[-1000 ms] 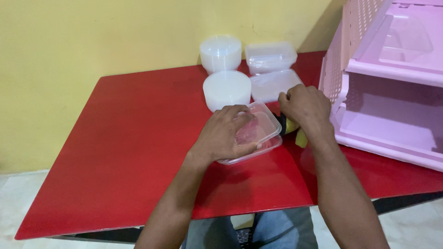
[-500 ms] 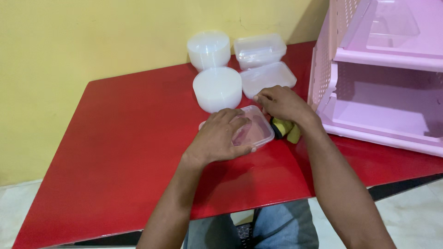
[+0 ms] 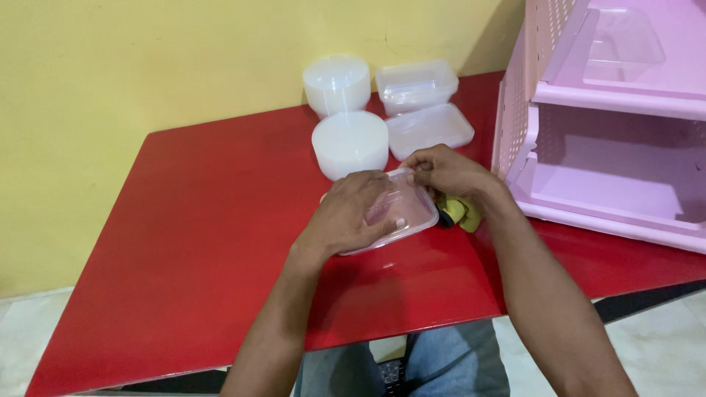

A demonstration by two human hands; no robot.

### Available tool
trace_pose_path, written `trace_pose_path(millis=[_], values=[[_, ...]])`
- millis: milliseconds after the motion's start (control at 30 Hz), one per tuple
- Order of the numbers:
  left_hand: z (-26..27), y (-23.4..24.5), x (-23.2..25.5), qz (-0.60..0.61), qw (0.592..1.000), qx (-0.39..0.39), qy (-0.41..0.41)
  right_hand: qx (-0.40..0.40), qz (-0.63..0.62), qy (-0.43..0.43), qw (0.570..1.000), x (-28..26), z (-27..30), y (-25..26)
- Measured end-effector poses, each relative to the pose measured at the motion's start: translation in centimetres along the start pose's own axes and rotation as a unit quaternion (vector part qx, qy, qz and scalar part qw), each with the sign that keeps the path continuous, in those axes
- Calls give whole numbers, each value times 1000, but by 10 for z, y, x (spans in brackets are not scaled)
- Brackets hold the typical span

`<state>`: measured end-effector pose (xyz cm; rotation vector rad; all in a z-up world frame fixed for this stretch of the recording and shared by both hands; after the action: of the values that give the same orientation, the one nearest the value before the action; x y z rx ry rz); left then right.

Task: The person wipes several clear plastic containers with a yellow cloth on a red table, then places them into a pink plastic storage rack. The person handles the containers one at a time, wiping each before stacking them in the rack.

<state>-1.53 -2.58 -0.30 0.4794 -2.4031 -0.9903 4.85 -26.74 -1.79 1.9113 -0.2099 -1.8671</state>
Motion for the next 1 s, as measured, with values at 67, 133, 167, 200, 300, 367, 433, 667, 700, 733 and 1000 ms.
trace_pose_path(millis=[67, 133, 167, 200, 300, 367, 433, 667, 700, 733, 1000], values=[[-1, 2, -6, 19, 999, 35, 31, 10, -22, 32, 999, -2, 0, 7], [-2, 2, -10, 29, 995, 84, 53, 35, -30, 36, 998, -5, 0, 10], [-2, 1, -12, 30, 991, 116, 60, 57, -27, 22, 998, -7, 2, 12], [-3, 1, -14, 32, 986, 147, 66, 78, -24, 9, 997, -10, 3, 14], [-4, 5, -21, 42, 957, 271, 93, 122, -123, 14, 985, -16, 9, 17], [-6, 6, -28, 118, 936, 274, 188, 164, -152, 57, 973, -18, 11, 17], [-9, 6, -32, 200, 906, 258, 270, 189, -178, 98, 961, -18, 12, 18], [-9, -3, -37, 336, 853, 265, 299, 212, -202, 188, 938, -16, 6, 7], [-8, -4, -38, 336, 853, 282, 284, 216, -201, 200, 934, -17, 6, 5], [-7, -4, -40, 317, 855, 299, 282, 214, -179, 201, 939, -17, 7, 1], [-4, -9, -51, 325, 823, 375, 275, 103, -119, 235, 959, -35, 11, -43]])
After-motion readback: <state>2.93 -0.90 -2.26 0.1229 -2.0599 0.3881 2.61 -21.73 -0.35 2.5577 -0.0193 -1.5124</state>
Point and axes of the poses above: each hand's wrist, its own z-axis away from the middle knuckle, its own y-axis out of the back of the hand, x = y × z, the point moved 1 cm from there along -z, towards the middle knuckle, and after that the axes turned 7 degrees about x, right-handed, at the moved point
